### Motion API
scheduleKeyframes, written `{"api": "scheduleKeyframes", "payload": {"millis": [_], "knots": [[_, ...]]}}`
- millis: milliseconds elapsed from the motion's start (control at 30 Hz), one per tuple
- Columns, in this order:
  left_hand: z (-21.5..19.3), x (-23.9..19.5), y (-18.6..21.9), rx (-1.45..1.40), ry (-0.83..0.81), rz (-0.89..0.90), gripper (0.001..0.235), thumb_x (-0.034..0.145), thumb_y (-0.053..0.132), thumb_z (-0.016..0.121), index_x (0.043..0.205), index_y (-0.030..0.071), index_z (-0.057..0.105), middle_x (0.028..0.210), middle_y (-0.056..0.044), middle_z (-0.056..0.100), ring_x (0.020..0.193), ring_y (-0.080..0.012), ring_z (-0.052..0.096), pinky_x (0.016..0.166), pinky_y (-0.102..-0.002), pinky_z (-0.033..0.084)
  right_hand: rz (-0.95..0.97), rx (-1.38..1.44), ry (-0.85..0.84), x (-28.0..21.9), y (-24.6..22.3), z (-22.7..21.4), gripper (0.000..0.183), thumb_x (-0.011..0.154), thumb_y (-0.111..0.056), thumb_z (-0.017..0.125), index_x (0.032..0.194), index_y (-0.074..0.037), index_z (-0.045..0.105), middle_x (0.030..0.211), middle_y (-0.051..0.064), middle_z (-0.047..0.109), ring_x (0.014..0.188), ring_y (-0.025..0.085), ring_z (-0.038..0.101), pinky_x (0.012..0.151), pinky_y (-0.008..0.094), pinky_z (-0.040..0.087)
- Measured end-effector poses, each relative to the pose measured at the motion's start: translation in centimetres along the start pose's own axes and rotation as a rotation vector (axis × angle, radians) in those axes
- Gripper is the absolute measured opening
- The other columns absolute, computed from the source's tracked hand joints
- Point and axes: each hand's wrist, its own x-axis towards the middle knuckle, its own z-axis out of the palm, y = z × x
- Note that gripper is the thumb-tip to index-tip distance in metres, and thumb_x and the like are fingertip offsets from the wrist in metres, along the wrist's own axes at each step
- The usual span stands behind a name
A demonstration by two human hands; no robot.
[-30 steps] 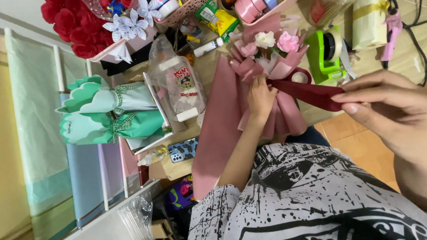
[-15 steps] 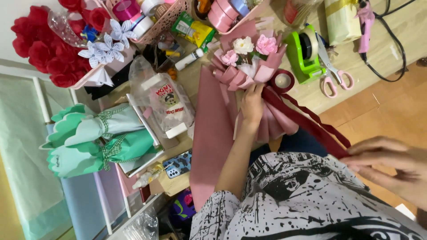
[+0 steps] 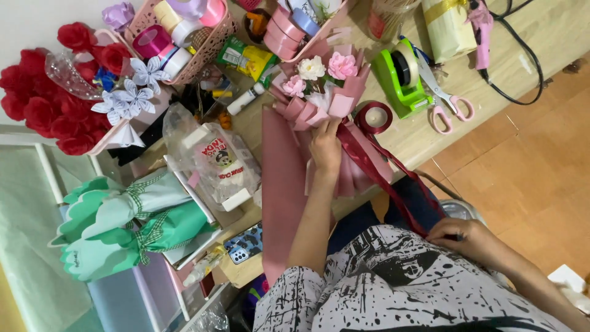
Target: The person wraps a red ribbon around a bouquet of artificial flowers wrapped in pink paper. They use scissors to cut the ribbon and then tie it into a decorative bow, adjusting the loops and tails to finish the presentation.
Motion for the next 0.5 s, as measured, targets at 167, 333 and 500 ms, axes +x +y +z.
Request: {"api": "scheduleKeyframes", "payload": {"millis": [167, 333, 500], "knots": [[-0.2, 0.2, 0.0, 0.021, -0.002, 0.022, 0.043, 0.077, -0.01, 0.071, 0.108, 0.02, 0.075, 0.102, 0.003, 0.07, 0.077, -0.0277, 0.067, 0.057, -0.042, 0.06, 0.099, -0.033, 0.085, -2.8, -0.4, -1.9, 0.015, 0.071, -0.018, 0.085, 0.084, -0.021, 0.09, 0.09, -0.006, 0.086, 0.075, 0.009, 0.08, 0.067, 0.023, 0.063], [-0.6, 0.4, 0.5, 0.081, -0.014, 0.032, 0.045, 0.073, -0.007, 0.074, 0.109, 0.022, 0.073, 0.099, 0.005, 0.069, 0.074, -0.0253, 0.066, 0.052, -0.04, 0.057, 0.167, -0.005, 0.342, -5.6, -8.0, -5.2, 0.019, 0.074, -0.007, 0.08, 0.09, -0.015, 0.087, 0.097, 0.0, 0.081, 0.063, 0.012, 0.071, 0.069, 0.026, 0.059], [-0.5, 0.6, 0.3, 0.067, -0.071, -0.004, 0.047, 0.069, -0.004, 0.077, 0.108, 0.021, 0.069, 0.109, 0.002, 0.068, 0.084, -0.0283, 0.068, 0.06, -0.044, 0.059, -0.046, -0.194, 0.63, -4.5, -12.8, -7.8, 0.009, 0.088, -0.002, 0.075, 0.097, -0.003, 0.075, 0.109, 0.012, 0.075, 0.102, 0.022, 0.072, 0.102, 0.033, 0.053]]}}
